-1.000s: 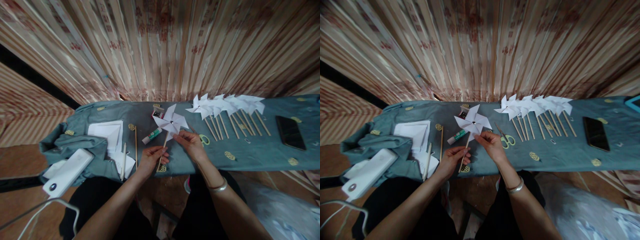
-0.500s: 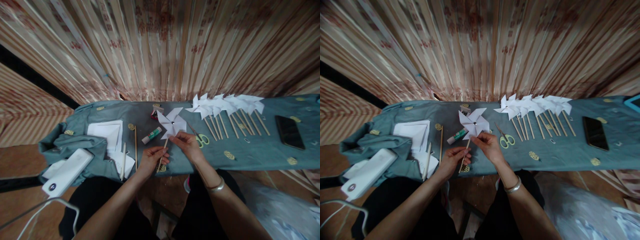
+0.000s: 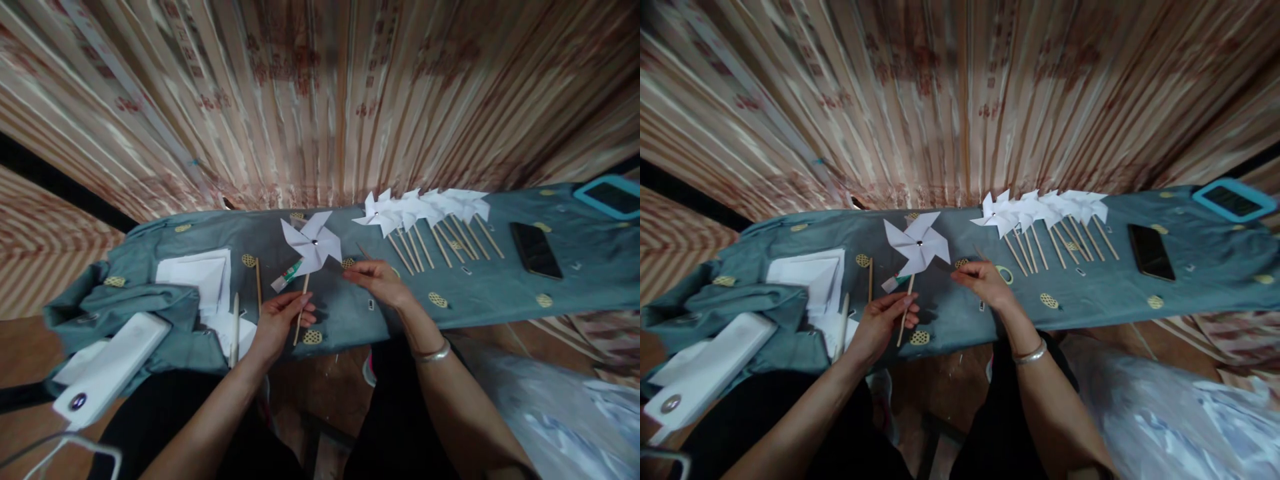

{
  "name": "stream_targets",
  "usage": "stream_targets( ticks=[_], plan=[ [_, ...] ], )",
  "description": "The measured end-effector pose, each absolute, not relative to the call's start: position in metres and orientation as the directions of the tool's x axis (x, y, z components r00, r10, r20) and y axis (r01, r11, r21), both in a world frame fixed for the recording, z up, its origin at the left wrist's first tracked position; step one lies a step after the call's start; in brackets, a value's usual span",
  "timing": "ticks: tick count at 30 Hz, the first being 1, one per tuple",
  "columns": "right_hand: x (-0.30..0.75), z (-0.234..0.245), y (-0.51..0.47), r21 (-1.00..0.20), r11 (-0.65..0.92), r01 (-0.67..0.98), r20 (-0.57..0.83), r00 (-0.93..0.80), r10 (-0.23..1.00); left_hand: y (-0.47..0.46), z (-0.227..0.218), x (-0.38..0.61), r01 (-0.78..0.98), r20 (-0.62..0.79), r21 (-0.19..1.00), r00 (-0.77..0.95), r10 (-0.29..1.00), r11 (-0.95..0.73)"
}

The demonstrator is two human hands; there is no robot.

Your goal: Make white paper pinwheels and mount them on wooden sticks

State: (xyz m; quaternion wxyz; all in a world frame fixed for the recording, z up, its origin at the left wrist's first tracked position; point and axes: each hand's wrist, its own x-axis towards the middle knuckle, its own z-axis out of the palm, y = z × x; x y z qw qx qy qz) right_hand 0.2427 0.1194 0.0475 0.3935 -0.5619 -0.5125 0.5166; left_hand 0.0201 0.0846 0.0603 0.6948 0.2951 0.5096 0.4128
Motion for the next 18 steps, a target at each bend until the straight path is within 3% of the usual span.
stream_targets(
  ticks=[6, 12, 18],
  plan=[
    [0.252, 0.056, 0.12, -0.992, -0.116, -0.045, -0.122, 0.177, 0.977, 0.07, 0.059, 0.023, -0.263, -0.457, 0.827, 0.201, 0.867, 0.497],
    [0.245, 0.065, 0.117, -0.962, -0.111, -0.25, -0.146, 0.129, 0.981, 0.063, 0.059, 0.032, -0.263, -0.479, 0.806, 0.237, 0.845, 0.531],
    [0.241, 0.065, 0.121, -0.959, -0.126, -0.255, -0.162, 0.127, 0.979, 0.063, 0.056, 0.038, -0.257, -0.477, 0.807, 0.249, 0.843, 0.532]
  ],
)
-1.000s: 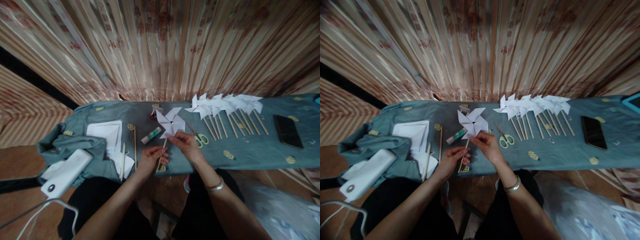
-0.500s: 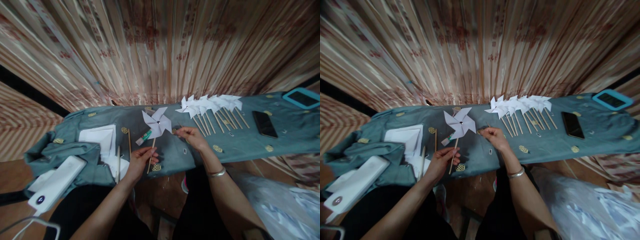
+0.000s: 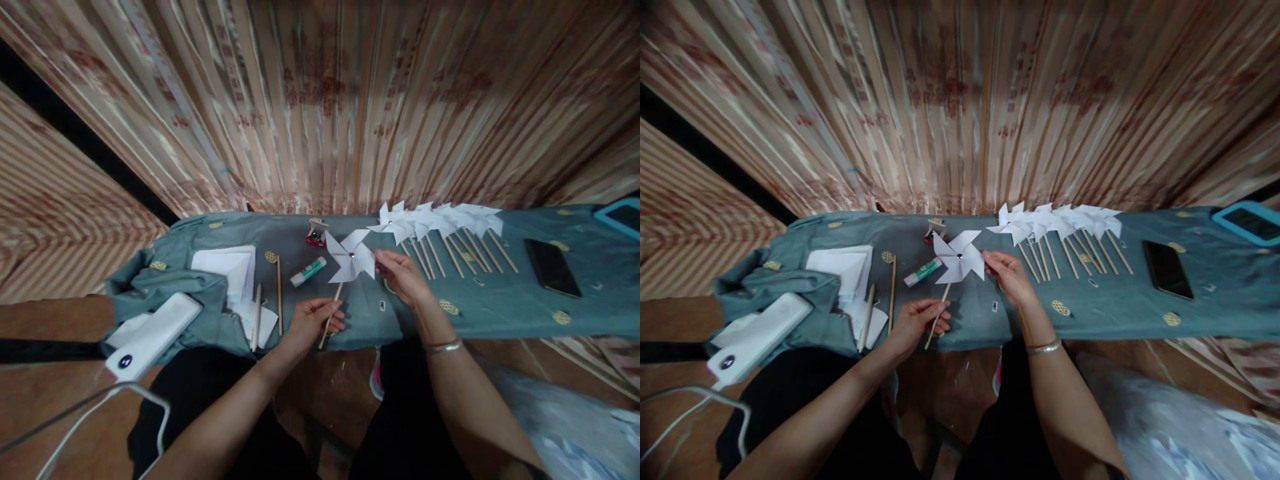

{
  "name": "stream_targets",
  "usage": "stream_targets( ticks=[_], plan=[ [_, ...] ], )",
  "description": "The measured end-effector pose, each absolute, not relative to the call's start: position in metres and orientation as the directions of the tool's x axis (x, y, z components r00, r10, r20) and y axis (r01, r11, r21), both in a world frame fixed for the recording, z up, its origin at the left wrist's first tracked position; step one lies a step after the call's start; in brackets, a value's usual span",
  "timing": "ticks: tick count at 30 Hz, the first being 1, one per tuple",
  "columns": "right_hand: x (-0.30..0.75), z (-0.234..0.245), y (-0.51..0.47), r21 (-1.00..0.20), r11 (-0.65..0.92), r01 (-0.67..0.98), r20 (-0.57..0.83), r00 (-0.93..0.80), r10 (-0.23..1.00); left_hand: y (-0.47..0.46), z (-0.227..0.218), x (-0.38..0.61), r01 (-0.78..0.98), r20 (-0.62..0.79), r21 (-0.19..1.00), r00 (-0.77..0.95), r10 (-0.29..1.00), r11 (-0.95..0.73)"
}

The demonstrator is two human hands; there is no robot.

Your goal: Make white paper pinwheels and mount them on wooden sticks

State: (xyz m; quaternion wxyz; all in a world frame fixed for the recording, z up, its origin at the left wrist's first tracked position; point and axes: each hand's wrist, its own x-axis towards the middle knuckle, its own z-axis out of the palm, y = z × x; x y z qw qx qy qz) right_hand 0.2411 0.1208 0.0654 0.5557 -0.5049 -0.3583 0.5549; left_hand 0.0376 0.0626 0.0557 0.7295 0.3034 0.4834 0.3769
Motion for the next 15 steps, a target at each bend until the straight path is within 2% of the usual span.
stream_targets(
  ticks=[5, 15],
  plan=[
    [0.2418, 0.0673, 0.1207, -0.956, -0.161, -0.246, -0.197, 0.13, 0.972, 0.0618, 0.0549, 0.0421, -0.271, -0.487, 0.795, 0.25, 0.837, 0.543],
    [0.2451, 0.0667, 0.119, -0.971, -0.122, -0.203, -0.156, 0.157, 0.975, 0.0617, 0.0553, 0.0452, -0.289, -0.497, 0.781, 0.249, 0.831, 0.554]
  ],
)
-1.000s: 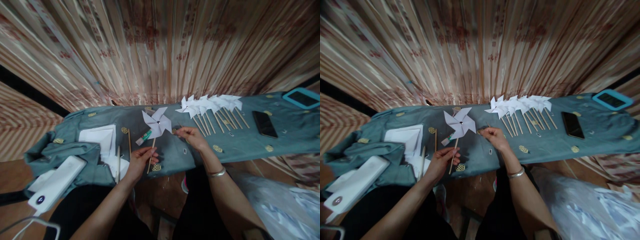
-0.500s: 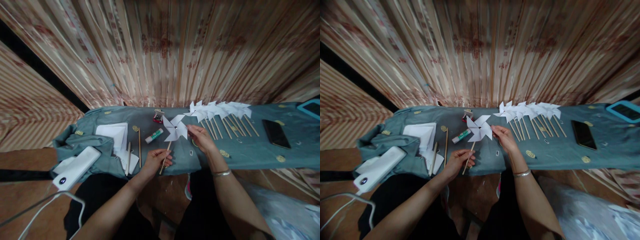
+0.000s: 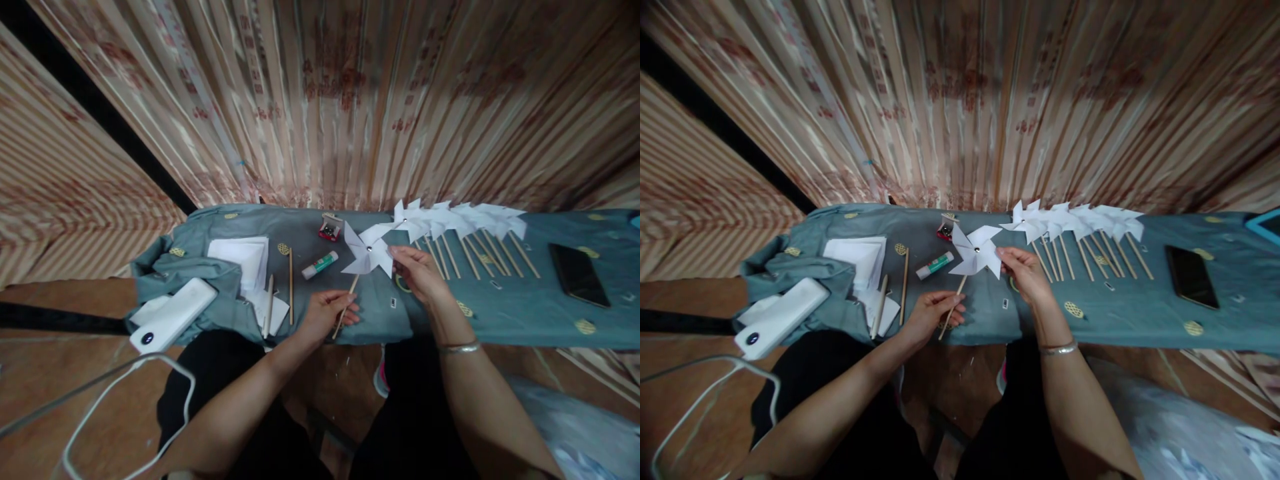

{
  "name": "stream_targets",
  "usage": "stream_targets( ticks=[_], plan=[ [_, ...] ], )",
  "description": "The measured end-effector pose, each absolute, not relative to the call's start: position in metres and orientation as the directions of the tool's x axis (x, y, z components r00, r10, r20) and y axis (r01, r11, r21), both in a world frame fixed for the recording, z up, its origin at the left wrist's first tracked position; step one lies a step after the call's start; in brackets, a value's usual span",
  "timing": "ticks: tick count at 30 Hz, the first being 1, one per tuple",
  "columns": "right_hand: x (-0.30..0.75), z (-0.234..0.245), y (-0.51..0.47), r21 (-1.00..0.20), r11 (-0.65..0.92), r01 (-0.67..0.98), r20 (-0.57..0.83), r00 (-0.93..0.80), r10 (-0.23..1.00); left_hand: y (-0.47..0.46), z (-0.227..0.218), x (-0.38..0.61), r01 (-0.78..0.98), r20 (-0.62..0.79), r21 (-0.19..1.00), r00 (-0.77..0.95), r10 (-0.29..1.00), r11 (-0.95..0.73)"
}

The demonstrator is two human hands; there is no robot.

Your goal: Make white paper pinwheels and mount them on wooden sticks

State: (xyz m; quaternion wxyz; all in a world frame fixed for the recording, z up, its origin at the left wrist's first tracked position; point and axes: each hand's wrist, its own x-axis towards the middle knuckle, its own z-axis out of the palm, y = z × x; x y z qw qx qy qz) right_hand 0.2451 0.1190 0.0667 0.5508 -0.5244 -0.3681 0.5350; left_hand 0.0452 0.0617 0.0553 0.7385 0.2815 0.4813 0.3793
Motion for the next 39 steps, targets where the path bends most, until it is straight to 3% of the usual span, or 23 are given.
stream_targets(
  ticks=[19, 39],
  plan=[
    [0.228, 0.079, 0.113, -0.966, -0.107, -0.235, -0.133, 0.096, 0.987, 0.069, 0.062, 0.04, -0.325, -0.404, 0.831, 0.206, 0.891, 0.452],
    [0.206, 0.082, 0.109, -0.958, -0.144, -0.247, -0.149, 0.002, 0.989, 0.074, 0.064, 0.041, -0.291, -0.405, 0.851, 0.167, 0.899, 0.437]
  ],
)
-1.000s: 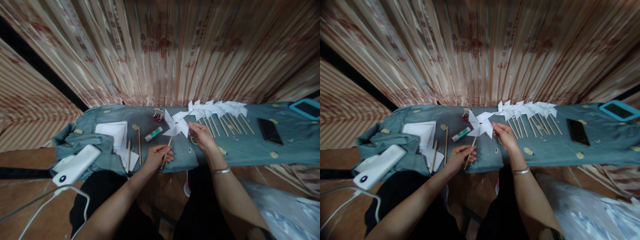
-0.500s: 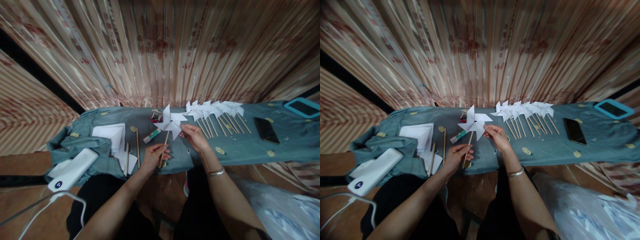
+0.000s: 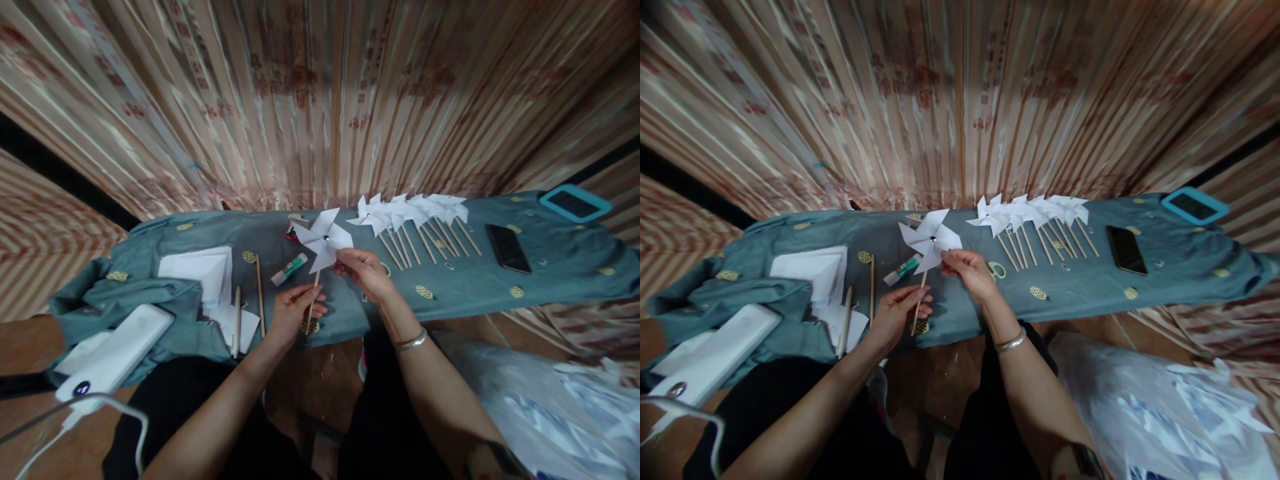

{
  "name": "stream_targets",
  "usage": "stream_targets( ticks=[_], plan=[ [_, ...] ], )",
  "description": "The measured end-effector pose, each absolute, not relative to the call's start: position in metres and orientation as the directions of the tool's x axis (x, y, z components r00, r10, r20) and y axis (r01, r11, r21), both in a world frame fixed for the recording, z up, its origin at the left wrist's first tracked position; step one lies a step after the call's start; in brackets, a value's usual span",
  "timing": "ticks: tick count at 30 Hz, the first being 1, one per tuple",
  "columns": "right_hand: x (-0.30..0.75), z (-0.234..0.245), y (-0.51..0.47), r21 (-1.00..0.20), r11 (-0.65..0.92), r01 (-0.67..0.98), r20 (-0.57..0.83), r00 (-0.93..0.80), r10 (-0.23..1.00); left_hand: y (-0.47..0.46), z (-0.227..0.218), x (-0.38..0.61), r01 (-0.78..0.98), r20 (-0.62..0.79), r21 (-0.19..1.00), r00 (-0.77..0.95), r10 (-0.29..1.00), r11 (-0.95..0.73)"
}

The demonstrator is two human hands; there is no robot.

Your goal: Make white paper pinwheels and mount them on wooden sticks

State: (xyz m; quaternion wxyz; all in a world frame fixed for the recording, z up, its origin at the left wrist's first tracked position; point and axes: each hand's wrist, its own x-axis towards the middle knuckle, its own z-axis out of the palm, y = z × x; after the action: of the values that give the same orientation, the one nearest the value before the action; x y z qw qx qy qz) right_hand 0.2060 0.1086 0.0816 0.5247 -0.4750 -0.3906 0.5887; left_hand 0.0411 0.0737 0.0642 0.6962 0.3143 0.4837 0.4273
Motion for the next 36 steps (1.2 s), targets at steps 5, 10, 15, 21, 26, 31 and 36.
stream_targets(
  ticks=[5, 10, 15, 21, 26, 31, 36],
  plan=[
    [0.208, 0.085, 0.105, -0.967, -0.137, -0.215, -0.133, -0.032, 0.991, 0.08, 0.065, 0.035, -0.289, -0.389, 0.865, 0.134, 0.912, 0.411],
    [0.221, 0.083, 0.108, -0.98, -0.077, -0.181, -0.099, 0.112, 0.989, 0.084, 0.072, 0.029, -0.284, -0.364, 0.883, 0.091, 0.927, 0.375],
    [0.231, 0.077, 0.114, -0.972, -0.012, -0.234, -0.085, 0.304, 0.949, 0.074, 0.074, 0.033, -0.26, -0.388, 0.871, 0.153, 0.909, 0.416],
    [0.227, 0.08, 0.113, -0.917, -0.087, -0.39, -0.154, 0.145, 0.977, 0.063, 0.065, 0.037, -0.233, -0.43, 0.848, 0.224, 0.875, 0.476],
    [0.227, 0.08, 0.113, -0.915, -0.146, -0.376, -0.206, 0.124, 0.971, 0.063, 0.065, 0.038, -0.233, -0.435, 0.845, 0.226, 0.872, 0.482],
    [0.225, 0.082, 0.112, -0.899, -0.145, -0.413, -0.217, 0.134, 0.967, 0.062, 0.067, 0.039, -0.238, -0.441, 0.84, 0.222, 0.869, 0.487],
    [0.221, 0.087, 0.109, -0.879, -0.134, -0.457, -0.225, 0.151, 0.963, 0.062, 0.068, 0.039, -0.253, -0.472, 0.817, 0.223, 0.853, 0.518]
  ],
)
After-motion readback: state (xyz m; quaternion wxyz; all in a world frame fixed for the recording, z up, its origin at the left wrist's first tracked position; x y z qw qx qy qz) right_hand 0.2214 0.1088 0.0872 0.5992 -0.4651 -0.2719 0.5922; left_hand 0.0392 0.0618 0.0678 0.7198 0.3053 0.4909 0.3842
